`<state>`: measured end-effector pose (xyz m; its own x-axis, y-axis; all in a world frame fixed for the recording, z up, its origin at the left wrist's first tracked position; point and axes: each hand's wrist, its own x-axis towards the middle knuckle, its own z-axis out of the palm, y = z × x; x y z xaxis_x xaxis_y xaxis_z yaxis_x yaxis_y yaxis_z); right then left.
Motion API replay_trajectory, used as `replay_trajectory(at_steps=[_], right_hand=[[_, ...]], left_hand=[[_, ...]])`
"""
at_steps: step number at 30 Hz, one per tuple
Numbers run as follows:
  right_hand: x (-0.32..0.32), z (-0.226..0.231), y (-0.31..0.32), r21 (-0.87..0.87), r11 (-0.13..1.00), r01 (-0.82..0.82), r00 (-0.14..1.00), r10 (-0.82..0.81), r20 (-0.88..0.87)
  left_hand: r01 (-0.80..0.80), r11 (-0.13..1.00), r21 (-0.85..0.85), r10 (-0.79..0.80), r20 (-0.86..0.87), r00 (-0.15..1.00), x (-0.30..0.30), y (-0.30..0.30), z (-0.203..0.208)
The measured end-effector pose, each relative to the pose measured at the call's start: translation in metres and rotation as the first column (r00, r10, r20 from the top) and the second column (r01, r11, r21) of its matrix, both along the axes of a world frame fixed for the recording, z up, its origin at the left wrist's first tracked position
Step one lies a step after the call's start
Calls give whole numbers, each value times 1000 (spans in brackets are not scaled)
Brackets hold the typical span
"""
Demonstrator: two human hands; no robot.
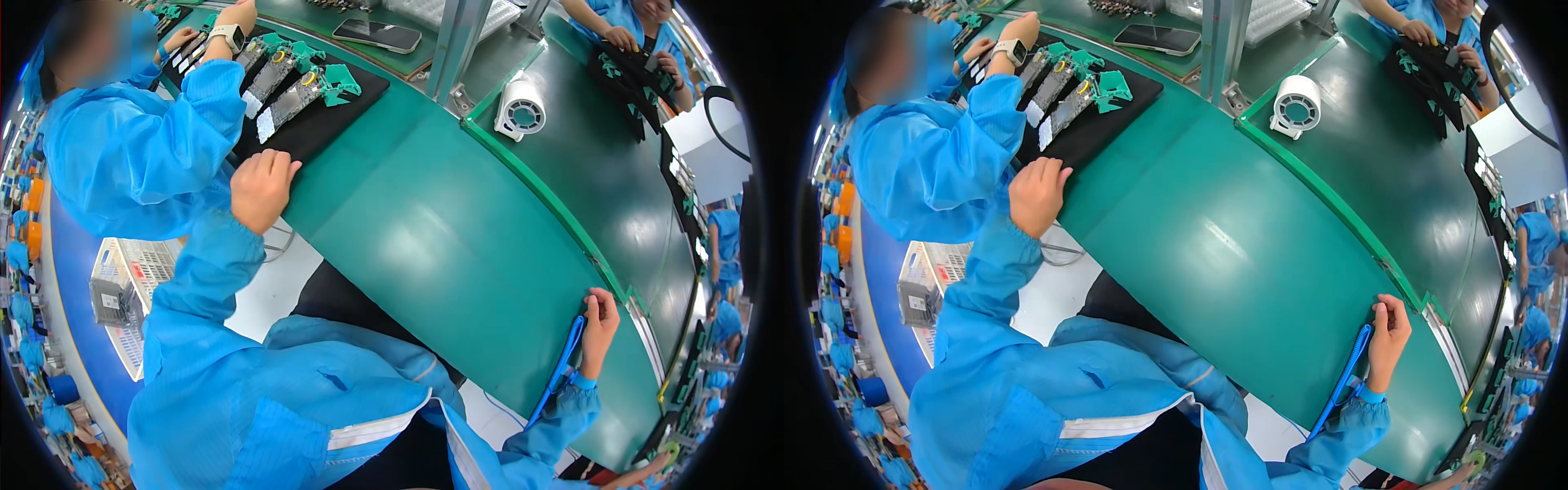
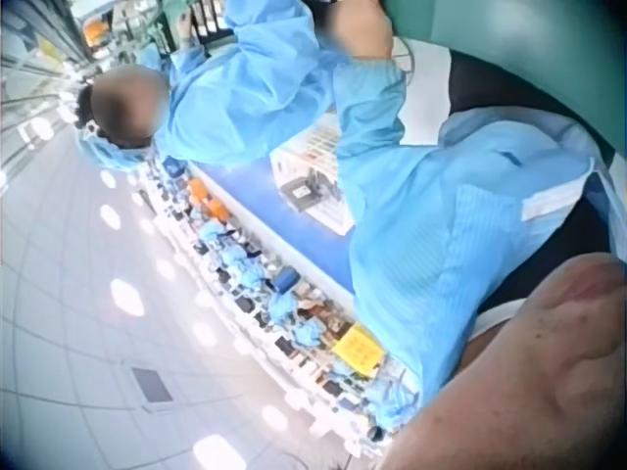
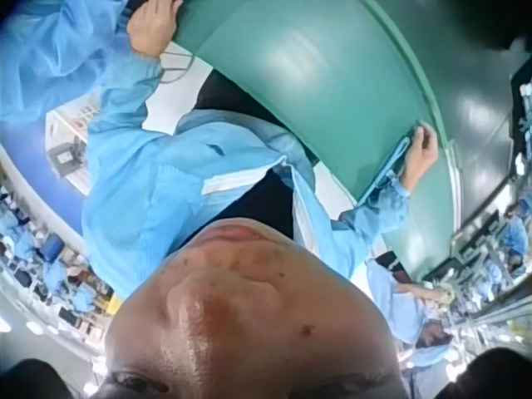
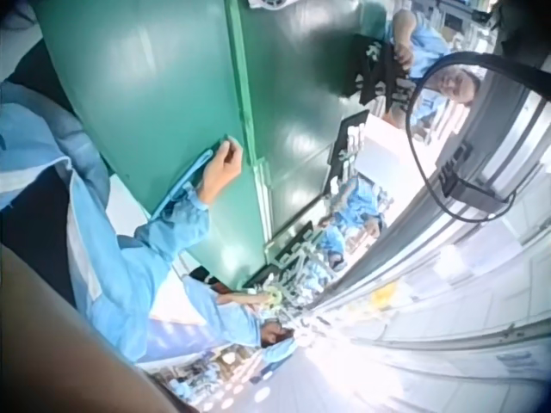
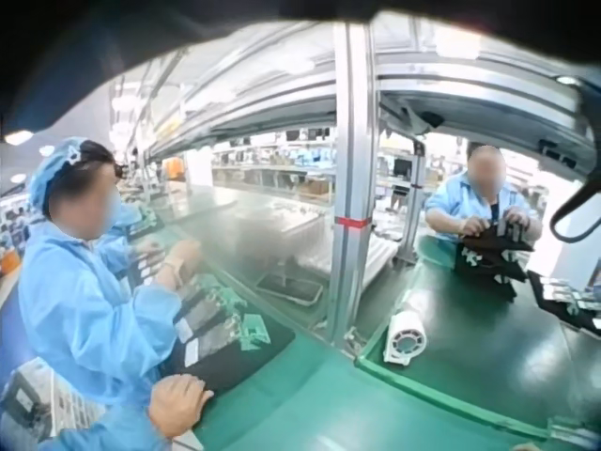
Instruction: Assembling electronic components into plastic housings for handheld devices on a production line.
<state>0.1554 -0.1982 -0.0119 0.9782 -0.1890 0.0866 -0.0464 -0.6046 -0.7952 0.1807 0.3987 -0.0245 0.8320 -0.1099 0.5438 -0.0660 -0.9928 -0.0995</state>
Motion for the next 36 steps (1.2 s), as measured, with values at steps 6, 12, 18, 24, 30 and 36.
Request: replay_trajectory(at_steps=[6,12,18,24,30,36], right_hand=[[-23,22,52,336,941,-43,998,53,-23],[-81,35,176,912,408,-43,771,594,-229],[-129,22,198,922,306,237,960,71,-271],[-193,9,147,792,499,352,927,-301,-222],[-242,18,92,810,452,374,849,-518,-104],[-178,34,58,754,511,412,743,-668,47]], left_hand=[[589,808,-2,-574,223,788,-16,-17,15],[899,389,-199,-797,416,438,-89,-146,39],[878,-158,-452,-888,454,74,-130,-208,42],[908,-135,-396,-908,417,47,-87,-190,45],[919,-11,-394,-883,435,175,-6,-195,47],[894,76,-441,-938,273,214,54,-244,17]])
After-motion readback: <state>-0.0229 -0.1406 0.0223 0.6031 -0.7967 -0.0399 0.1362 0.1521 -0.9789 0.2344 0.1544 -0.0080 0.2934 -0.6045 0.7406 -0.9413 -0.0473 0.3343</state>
